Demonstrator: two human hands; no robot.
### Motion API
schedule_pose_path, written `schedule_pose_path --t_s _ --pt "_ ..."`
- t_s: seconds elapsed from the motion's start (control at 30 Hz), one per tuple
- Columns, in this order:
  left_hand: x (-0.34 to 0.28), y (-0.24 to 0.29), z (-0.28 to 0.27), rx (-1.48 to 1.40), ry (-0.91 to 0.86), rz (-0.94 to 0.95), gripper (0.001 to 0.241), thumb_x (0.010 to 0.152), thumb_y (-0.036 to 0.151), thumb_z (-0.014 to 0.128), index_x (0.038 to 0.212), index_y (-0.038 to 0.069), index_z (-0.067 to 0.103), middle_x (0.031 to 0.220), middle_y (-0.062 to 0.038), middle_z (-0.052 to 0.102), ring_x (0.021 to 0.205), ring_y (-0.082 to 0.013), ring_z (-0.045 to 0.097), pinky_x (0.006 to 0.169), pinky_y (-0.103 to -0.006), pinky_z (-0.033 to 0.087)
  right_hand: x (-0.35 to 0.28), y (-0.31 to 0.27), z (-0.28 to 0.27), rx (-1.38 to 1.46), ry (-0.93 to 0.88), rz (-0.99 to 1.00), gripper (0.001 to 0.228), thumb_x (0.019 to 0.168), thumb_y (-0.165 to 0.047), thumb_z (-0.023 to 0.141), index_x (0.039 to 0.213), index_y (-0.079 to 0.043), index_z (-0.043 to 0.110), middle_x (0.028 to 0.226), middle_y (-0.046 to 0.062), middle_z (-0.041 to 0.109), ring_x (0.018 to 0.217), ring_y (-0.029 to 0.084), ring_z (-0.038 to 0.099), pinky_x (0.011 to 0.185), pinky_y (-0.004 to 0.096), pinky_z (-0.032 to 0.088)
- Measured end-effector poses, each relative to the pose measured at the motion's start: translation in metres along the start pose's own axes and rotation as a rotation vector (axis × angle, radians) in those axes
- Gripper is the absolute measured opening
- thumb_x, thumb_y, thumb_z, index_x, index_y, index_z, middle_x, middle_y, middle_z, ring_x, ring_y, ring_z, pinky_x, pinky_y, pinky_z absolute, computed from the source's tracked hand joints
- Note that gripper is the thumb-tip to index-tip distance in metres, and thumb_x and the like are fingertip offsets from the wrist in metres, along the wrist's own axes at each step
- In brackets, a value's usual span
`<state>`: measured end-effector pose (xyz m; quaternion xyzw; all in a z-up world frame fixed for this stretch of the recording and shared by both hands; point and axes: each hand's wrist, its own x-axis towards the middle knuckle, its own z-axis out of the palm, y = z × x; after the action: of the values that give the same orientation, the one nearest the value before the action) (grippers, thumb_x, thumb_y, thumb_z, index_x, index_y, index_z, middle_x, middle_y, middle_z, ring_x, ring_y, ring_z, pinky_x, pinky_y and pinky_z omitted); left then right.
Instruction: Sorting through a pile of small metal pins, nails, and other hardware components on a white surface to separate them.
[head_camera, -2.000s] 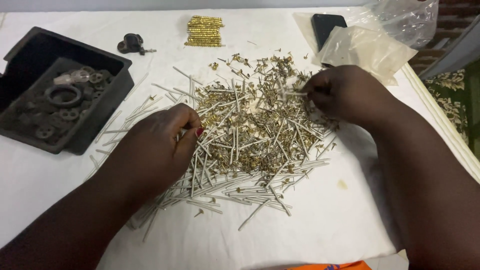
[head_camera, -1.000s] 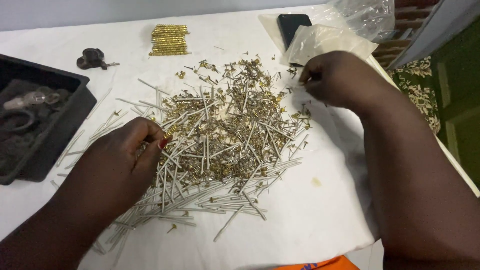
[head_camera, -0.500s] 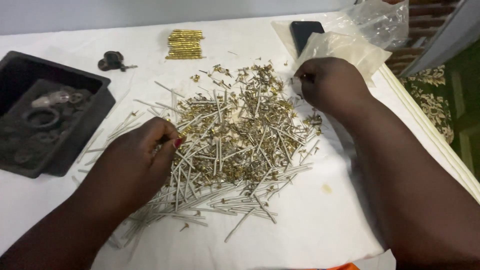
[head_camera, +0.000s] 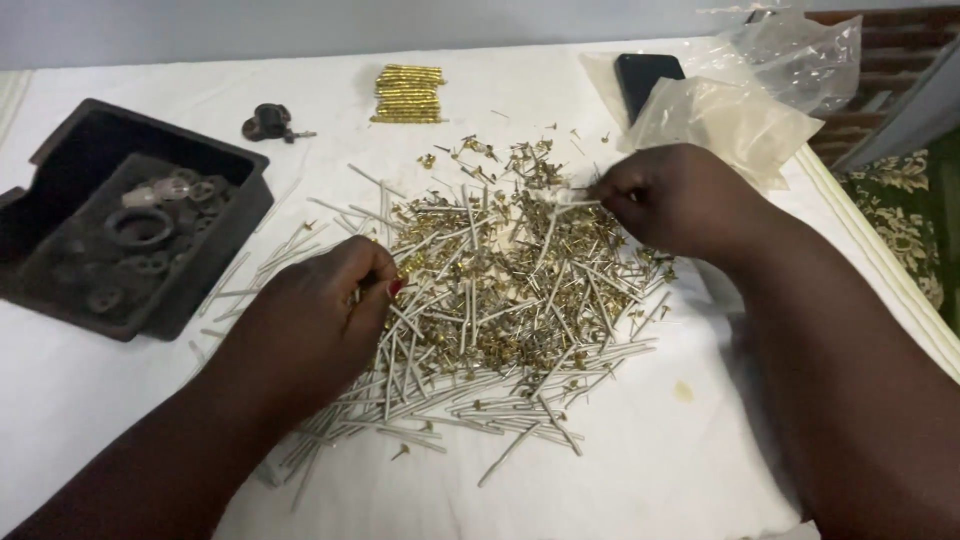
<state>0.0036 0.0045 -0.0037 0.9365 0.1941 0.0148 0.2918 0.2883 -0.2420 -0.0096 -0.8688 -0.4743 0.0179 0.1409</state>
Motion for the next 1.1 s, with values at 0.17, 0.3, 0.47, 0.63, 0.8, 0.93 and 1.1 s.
schedule_pose_path --t_s 0.17,0.3,0.47,0.63,0.8,0.93,1.1 --pt "-0.004 -0.002 0.000 -0.043 0.031 0.064 0.012 0.099 0.024 0.050 0.097 0.021 0.061 0.084 -0.004 0.071 0.077 -0.0260 0.064 0.070 -0.0445 0.045 -0.019 -0.012 -0.018 0.202 -0.043 -0.064 0.012 0.094 -0.015 0.075 0.100 -0.014 0.086 0.092 0.001 0.085 0.076 0.012 0.074 0.070 0.032 0.054" --pt "-0.003 -0.011 0.004 -0.058 0.067 0.186 0.012 0.100 0.021 0.050 0.096 0.018 0.061 0.083 -0.004 0.069 0.075 -0.0255 0.063 0.067 -0.0447 0.044 -0.023 -0.030 -0.023 0.188 -0.251 -0.024 0.018 0.086 -0.014 0.082 0.099 -0.022 0.091 0.086 -0.005 0.091 0.072 0.008 0.080 0.068 0.029 0.059" --pt "-0.001 -0.014 0.007 -0.065 0.088 0.212 0.009 0.097 0.018 0.050 0.097 0.018 0.060 0.082 -0.006 0.070 0.075 -0.0289 0.064 0.068 -0.0456 0.044 -0.016 -0.041 -0.020 -0.016 -0.194 0.213 0.010 0.093 -0.026 0.081 0.092 -0.024 0.090 0.079 -0.004 0.086 0.065 0.012 0.071 0.067 0.033 0.051" --pt "-0.002 -0.007 0.003 -0.081 0.084 0.106 0.007 0.097 0.018 0.053 0.098 0.019 0.060 0.072 -0.007 0.069 0.066 -0.0281 0.061 0.064 -0.0456 0.042 -0.018 -0.017 -0.014 -0.226 0.148 0.005 0.008 0.095 -0.027 0.077 0.096 -0.024 0.085 0.090 -0.003 0.082 0.081 0.022 0.074 0.068 0.040 0.051" --pt "0.003 -0.016 0.003 -0.124 0.193 0.186 0.009 0.101 0.019 0.053 0.097 0.015 0.060 0.075 -0.006 0.069 0.067 -0.0291 0.062 0.063 -0.0465 0.044 -0.028 -0.062 -0.024 0.163 -0.249 0.127 0.009 0.084 -0.028 0.090 0.091 -0.022 0.093 0.080 -0.006 0.092 0.065 0.008 0.077 0.063 0.027 0.056" --pt "0.002 -0.015 0.008 -0.108 0.197 0.170 0.008 0.099 0.018 0.052 0.096 0.017 0.059 0.075 -0.007 0.071 0.068 -0.0322 0.065 0.063 -0.0492 0.044 -0.024 -0.050 -0.014 0.051 -0.159 0.083 0.010 0.088 -0.018 0.082 0.095 -0.020 0.089 0.090 -0.003 0.089 0.074 0.012 0.080 0.072 0.032 0.059" --pt "0.008 -0.018 0.002 -0.148 0.265 0.205 0.007 0.091 0.016 0.057 0.089 0.016 0.064 0.077 -0.006 0.071 0.073 -0.0277 0.065 0.066 -0.0475 0.046 0.021 -0.027 -0.023 -0.229 -0.046 -0.197 0.019 0.091 -0.036 0.078 0.101 -0.023 0.087 0.097 -0.004 0.085 0.077 0.019 0.078 0.072 0.038 0.056"
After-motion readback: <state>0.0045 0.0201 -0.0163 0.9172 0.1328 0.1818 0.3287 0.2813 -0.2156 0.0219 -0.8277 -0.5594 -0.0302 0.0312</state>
